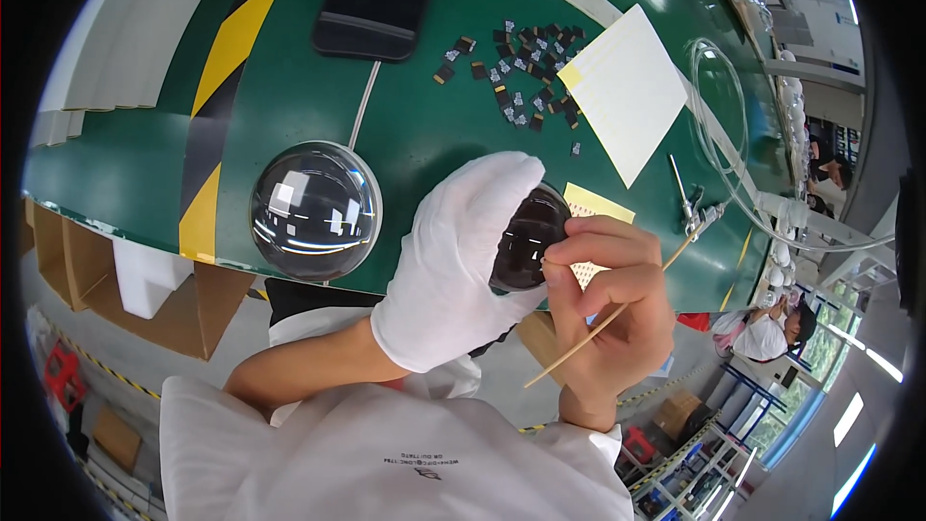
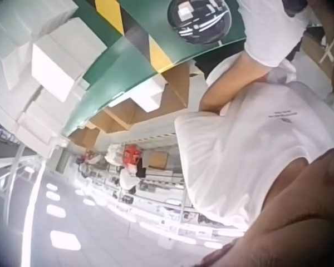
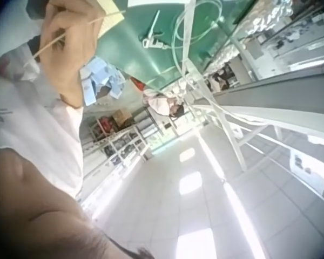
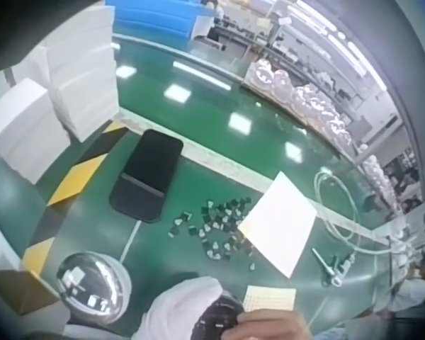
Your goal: The person assembles spherical electronic housing units and sorts small screws and PCB components on a workbench. The person uses a toothpick to manipulate the small components.
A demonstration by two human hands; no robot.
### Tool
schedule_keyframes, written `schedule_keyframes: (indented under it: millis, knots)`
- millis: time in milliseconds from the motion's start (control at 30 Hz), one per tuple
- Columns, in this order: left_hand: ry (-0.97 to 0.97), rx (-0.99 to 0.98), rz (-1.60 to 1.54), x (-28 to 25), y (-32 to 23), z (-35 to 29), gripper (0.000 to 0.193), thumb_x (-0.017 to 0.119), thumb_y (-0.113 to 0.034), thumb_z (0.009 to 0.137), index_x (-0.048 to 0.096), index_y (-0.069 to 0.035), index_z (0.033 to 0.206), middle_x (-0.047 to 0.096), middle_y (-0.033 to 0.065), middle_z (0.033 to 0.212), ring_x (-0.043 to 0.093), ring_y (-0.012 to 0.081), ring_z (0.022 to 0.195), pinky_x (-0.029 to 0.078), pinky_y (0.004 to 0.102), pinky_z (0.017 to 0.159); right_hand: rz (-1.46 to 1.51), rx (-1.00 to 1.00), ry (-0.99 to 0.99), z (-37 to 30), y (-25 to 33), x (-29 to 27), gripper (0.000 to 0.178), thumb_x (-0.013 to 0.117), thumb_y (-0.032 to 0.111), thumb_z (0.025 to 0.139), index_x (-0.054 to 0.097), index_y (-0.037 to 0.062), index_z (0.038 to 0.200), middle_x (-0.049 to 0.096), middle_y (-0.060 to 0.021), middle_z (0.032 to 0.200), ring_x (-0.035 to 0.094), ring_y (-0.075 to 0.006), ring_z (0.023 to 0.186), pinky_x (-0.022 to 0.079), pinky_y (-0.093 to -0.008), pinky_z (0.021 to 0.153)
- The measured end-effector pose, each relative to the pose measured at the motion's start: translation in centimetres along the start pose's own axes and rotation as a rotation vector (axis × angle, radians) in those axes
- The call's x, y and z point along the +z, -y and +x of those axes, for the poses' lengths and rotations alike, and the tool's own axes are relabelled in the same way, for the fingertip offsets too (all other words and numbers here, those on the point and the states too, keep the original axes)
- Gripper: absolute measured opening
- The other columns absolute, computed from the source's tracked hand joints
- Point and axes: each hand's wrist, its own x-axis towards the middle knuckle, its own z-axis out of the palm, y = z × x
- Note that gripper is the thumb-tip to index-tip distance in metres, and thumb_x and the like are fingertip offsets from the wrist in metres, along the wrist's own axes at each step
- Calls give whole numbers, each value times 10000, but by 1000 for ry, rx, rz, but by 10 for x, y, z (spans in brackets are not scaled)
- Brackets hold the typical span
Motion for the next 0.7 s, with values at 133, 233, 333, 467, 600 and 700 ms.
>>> schedule_keyframes:
  millis: [133,233,333,467,600,700]
  knots:
    - [14,-64,-20,1,-1,-1,941,925,-128,664,476,-77,1489,528,192,1432,551,422,1266,469,484,1050,-3,18,6,1,0,-1,370,740,-187,773,487,81,799,742,-158,931,687,-307,1016,548,-380,884]
    - [19,-89,-33,-1,-2,0,921,922,-132,665,492,-75,1477,535,189,1429,558,416,1257,472,479,1045,9,41,26,4,1,-4,368,744,-189,757,497,80,801,743,-152,937,684,-306,1011,547,-383,876]
    - [16,-84,-8,-1,-1,0,908,918,-132,664,500,-72,1467,546,189,1421,567,413,1246,478,477,1038,11,4,33,9,-2,-4,352,760,-161,745,513,82,804,751,-154,965,679,-299,1023,540,-384,880]
    - [29,-122,-46,-3,-3,0,893,912,-128,664,505,-67,1456,555,192,1412,576,418,1232,485,480,1033,45,144,98,15,2,-10,314,779,-87,748,524,83,822,748,-200,1148,662,-275,1073,509,-364,935]
    - [24,-107,-89,1,-3,1,871,913,-126,671,510,-53,1439,555,199,1408,577,419,1229,491,476,1024,415,408,180,28,-15,-15,321,771,-27,790,495,75,918,647,-248,1366,603,-209,1198,463,-330,1012]
    - [29,-125,-40,0,-6,2,869,928,-146,680,511,-47,1435,558,198,1396,584,410,1230,496,470,1019,658,487,290,34,-26,-9,283,750,79,876,479,77,955,655,-249,1344,604,-224,1208,463,-338,1018]
